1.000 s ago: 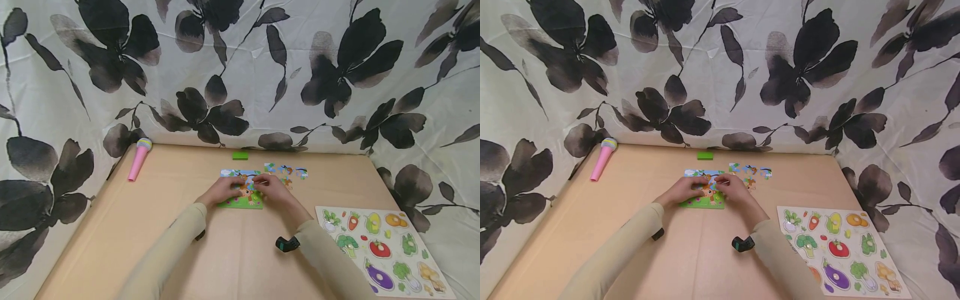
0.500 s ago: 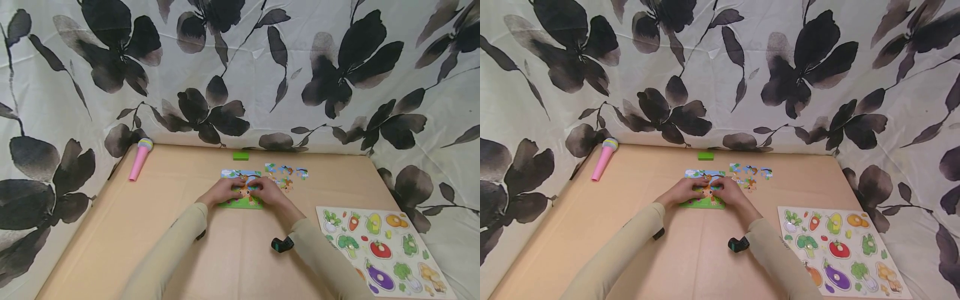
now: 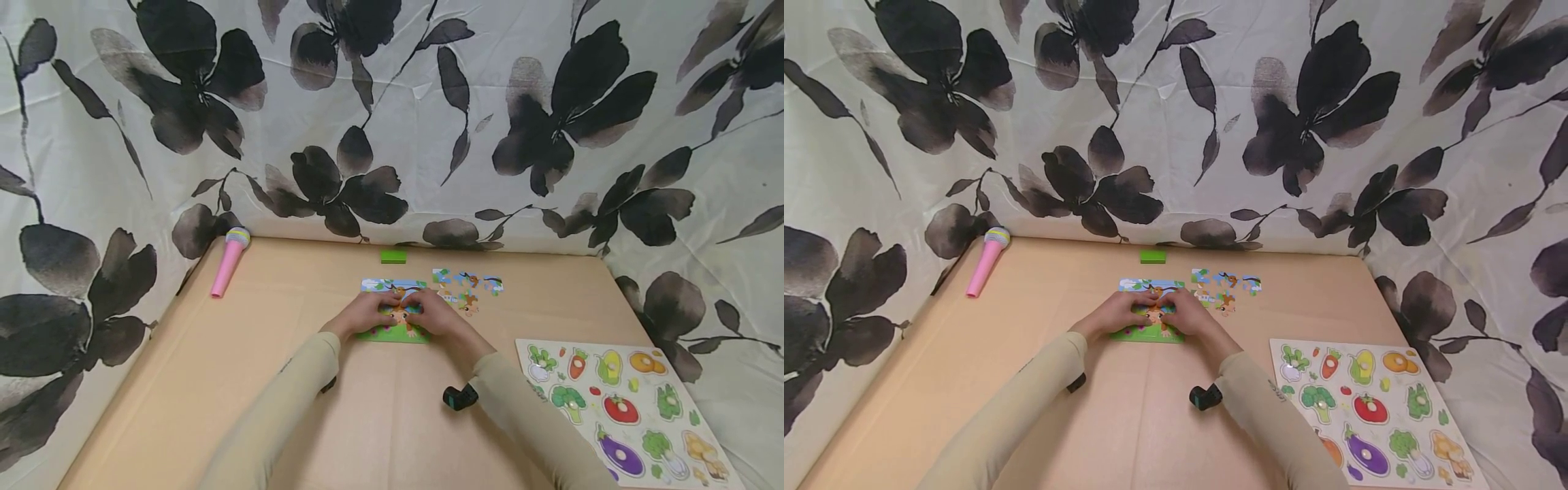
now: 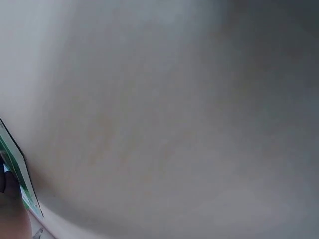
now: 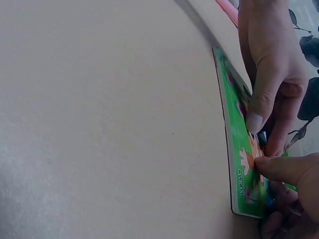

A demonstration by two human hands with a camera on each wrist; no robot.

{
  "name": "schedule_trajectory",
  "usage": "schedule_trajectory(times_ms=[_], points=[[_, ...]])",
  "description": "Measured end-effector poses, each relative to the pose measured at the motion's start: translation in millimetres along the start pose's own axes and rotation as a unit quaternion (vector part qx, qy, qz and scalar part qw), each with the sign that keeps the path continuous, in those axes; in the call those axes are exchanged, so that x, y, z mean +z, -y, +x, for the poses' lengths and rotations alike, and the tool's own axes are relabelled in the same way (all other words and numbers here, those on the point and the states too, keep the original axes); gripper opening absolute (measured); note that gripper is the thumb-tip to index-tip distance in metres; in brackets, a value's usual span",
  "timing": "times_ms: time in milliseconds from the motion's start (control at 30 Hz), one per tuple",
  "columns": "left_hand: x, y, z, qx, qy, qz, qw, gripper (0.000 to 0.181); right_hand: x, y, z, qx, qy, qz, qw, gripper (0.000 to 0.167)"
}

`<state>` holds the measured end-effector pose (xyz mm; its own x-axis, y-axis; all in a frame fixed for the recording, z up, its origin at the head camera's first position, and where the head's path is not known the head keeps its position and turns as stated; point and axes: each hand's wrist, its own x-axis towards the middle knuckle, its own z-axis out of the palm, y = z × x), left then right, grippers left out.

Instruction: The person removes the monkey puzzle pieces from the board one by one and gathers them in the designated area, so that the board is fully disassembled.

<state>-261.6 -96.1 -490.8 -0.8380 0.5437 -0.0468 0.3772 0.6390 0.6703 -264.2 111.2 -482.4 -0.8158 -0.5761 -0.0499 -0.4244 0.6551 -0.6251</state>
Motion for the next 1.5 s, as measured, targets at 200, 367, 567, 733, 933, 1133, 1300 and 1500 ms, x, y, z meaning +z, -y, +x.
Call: schedule_trajectory(times_ms=[200,367,567,733,933,1133,1300,1500], points=[[0.5,0.0,-0.7,0.007,0.001,0.016,0.9999,0.044,0.3,0.5,0.3,0.002,0.013,-0.003,0.9999,0.025],[0.8,0.2,-0.3,0.013,-0.003,0.019,0.9997,0.045,-1.7,2.7,1.4,0.016,0.028,-0.014,0.9994,0.028],[0.0,-0.3,-0.3,0.007,0.0,0.01,0.9999,0.045,-2.5,2.7,5.5,0.002,0.032,-0.024,0.9992,0.026],[0.1,-0.3,0.8,0.019,-0.001,0.015,0.9997,0.044,-0.6,3.5,4.1,0.028,0.022,-0.007,0.9994,0.023],[0.7,3.5,2.5,0.024,-0.002,0.02,0.9995,0.045,2.7,7.6,1.3,0.067,0.0,0.011,0.9977,0.022],[0.7,5.5,2.9,0.025,-0.003,0.023,0.9994,0.046,5.5,9.6,0.9,0.075,-0.026,0.006,0.9968,0.022],[0.4,3.6,1.3,0.024,-0.001,0.021,0.9995,0.046,8.3,8.6,-0.3,0.06,-0.063,-0.004,0.9962,0.021],[0.3,3.9,1.6,0.024,-0.002,0.024,0.9994,0.047,10.8,7.4,1.2,0.05,-0.083,-0.002,0.9953,0.018]])
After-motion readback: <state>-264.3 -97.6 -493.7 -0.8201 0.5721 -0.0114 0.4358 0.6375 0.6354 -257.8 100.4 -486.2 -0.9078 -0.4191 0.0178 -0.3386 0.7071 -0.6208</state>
